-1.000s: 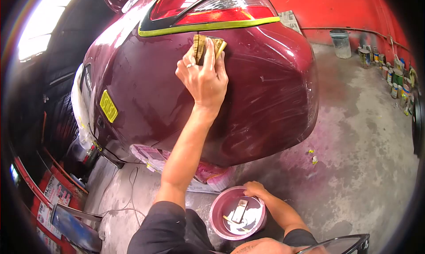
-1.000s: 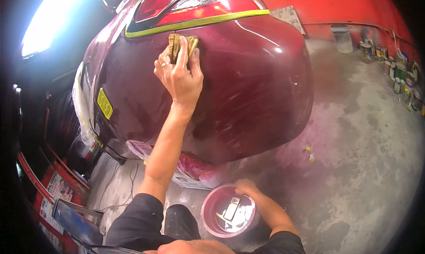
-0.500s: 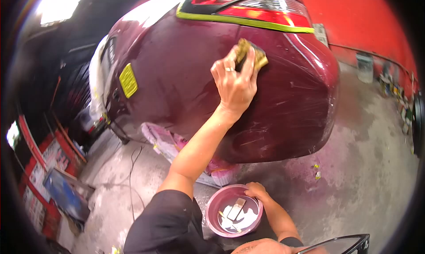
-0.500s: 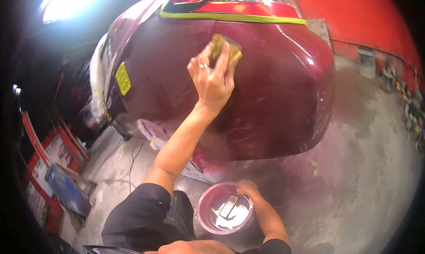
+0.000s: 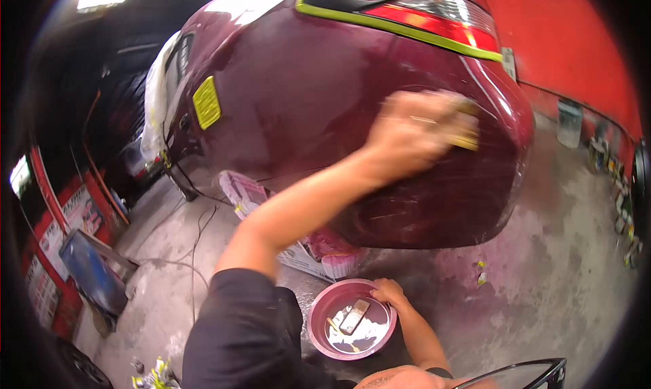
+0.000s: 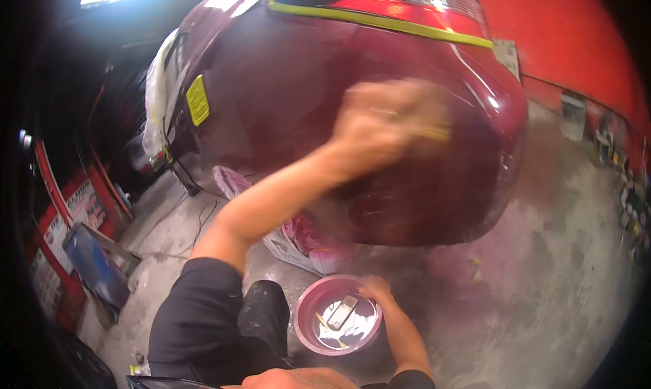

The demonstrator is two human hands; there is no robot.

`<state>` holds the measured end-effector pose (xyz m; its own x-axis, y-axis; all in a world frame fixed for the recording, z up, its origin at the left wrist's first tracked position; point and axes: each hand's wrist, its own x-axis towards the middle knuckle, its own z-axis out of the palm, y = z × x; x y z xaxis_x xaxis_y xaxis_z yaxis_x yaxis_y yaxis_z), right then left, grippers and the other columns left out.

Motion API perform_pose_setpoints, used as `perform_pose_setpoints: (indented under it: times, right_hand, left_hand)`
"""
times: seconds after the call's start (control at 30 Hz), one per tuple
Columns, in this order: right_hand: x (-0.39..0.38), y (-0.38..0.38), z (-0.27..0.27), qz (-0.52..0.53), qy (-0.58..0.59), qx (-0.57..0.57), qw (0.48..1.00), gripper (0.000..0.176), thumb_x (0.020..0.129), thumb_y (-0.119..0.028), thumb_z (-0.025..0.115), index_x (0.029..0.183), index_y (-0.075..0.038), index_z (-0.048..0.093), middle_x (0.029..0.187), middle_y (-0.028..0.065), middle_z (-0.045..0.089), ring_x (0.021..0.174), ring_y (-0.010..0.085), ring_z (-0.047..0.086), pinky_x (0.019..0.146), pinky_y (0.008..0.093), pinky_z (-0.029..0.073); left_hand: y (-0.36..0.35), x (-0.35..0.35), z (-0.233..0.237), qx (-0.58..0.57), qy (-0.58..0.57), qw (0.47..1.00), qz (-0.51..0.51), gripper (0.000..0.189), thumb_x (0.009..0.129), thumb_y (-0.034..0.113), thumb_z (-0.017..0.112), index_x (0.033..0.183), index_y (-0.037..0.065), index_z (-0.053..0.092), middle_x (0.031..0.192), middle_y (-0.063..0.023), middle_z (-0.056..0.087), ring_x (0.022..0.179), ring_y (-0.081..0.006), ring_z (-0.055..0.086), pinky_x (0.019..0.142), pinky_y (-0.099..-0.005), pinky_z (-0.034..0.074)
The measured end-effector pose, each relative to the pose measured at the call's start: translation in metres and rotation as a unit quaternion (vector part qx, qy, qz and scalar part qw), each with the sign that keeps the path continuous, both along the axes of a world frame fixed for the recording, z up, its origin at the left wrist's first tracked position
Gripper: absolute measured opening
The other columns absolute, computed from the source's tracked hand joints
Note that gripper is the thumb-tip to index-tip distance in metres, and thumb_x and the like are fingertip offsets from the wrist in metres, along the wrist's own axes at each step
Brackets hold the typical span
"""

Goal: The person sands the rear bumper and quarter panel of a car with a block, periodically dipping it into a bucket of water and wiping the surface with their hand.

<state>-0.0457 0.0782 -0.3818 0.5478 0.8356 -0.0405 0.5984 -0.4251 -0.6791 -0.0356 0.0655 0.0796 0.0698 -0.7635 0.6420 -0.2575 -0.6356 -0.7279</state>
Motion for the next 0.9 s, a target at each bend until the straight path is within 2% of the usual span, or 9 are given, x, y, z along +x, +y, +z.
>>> perform_pose_setpoints:
  times: [0.03,0.07,0.13,0.23,0.4,0.63,0.7,0.8,0.9]
  right_hand:
    - [-0.001,-0.002,-0.004,-0.007,-0.002,0.018,1.0,0.042,0.083,-0.037,0.066,0.117,-0.014,0.072,0.115,0.017,0.072,0.11,0.0401,0.067,0.093,0.0491,0.054]
    - [0.001,-0.003,-0.006,-0.03,0.011,0.029,0.999,0.042,0.083,-0.037,0.066,0.117,-0.014,0.072,0.115,0.017,0.072,0.11,0.0401,0.067,0.093,0.0491,0.054]
    - [-0.003,0.0,0.0,-0.012,0.021,0.001,1.0,0.042,0.081,-0.033,0.065,0.118,-0.015,0.072,0.115,0.0161,0.073,0.109,0.0391,0.067,0.093,0.0499,0.054]
    - [-0.002,0.005,0.001,0.002,-0.003,-0.031,1.0,0.044,0.077,-0.029,0.064,0.119,-0.016,0.073,0.113,0.0149,0.073,0.108,0.0384,0.068,0.092,0.0508,0.054]
    - [-0.01,-0.001,0.022,-0.051,0.054,-0.033,0.997,0.038,0.075,-0.023,0.064,0.109,-0.014,0.076,0.106,0.0153,0.074,0.101,0.0377,0.071,0.085,0.05,0.057]
    - [-0.013,-0.015,0.021,-0.054,0.058,-0.007,0.997,0.037,0.072,-0.018,0.064,0.106,-0.012,0.077,0.107,0.0173,0.074,0.101,0.0378,0.071,0.084,0.0494,0.057]
    - [-0.012,-0.005,0.014,-0.059,0.067,-0.004,0.996,0.037,0.073,-0.019,0.065,0.107,-0.012,0.077,0.106,0.0163,0.075,0.1,0.036,0.072,0.083,0.0484,0.058]
    - [-0.014,-0.01,0.023,-0.057,0.07,-0.02,0.996,0.037,0.073,-0.019,0.065,0.107,-0.012,0.077,0.107,0.0174,0.074,0.1,0.0358,0.072,0.083,0.0484,0.058]
    - [-0.009,-0.015,0.031,-0.06,0.07,-0.006,0.996,0.038,0.074,-0.019,0.066,0.11,-0.011,0.076,0.107,0.0182,0.074,0.102,0.0369,0.071,0.083,0.0488,0.057]
  left_hand:
    - [0.033,-0.011,0.015,-0.029,0.056,0.998,0.005,0.03,0.08,0.015,0.069,0.109,0.018,0.074,0.125,-0.0048,0.063,0.11,-0.0235,0.061,0.089,-0.0436,0.046]
    - [0.06,-0.027,0.017,-0.006,-0.035,0.993,0.114,0.036,0.077,0.011,0.07,0.112,0.019,0.075,0.132,-0.0061,0.061,0.11,-0.0254,0.061,0.092,-0.0431,0.046]
    - [0.057,-0.014,0.017,-0.018,-0.038,0.999,0.033,0.04,0.076,0.009,0.07,0.115,0.02,0.075,0.135,-0.0074,0.06,0.113,-0.027,0.06,0.094,-0.0436,0.045]
    - [-0.008,0.019,0.004,0.003,0.02,1.0,-0.021,0.057,0.069,0.001,0.073,0.123,0.018,0.072,0.138,-0.0105,0.059,0.116,-0.0295,0.06,0.097,-0.0432,0.043]
    - [-0.094,0.043,-0.011,0.123,0.093,0.987,-0.043,0.039,0.082,0.012,0.066,0.12,0.017,0.072,0.13,-0.0094,0.06,0.118,-0.0278,0.056,0.102,-0.0454,0.044]
    - [0.06,-0.027,-0.076,-0.07,-0.011,0.996,0.05,0.046,0.072,-0.002,0.071,0.114,0.015,0.076,0.128,-0.0148,0.066,0.113,-0.0282,0.065,0.094,-0.0403,0.043]
    - [0.037,-0.006,-0.083,-0.106,0.006,0.994,0.006,0.041,0.072,-0.002,0.071,0.107,0.017,0.079,0.127,-0.0165,0.067,0.113,-0.0261,0.065,0.092,-0.0391,0.042]
    - [-0.084,0.038,-0.06,-0.027,0.02,0.999,0.005,0.049,0.075,0.006,0.068,0.121,0.019,0.071,0.137,-0.008,0.06,0.117,-0.0251,0.059,0.096,-0.0425,0.042]
    - [-0.084,0.034,-0.064,-0.02,0.015,1.0,0.004,0.053,0.072,0.005,0.068,0.122,0.019,0.072,0.138,-0.0093,0.059,0.117,-0.0254,0.059,0.095,-0.0428,0.042]
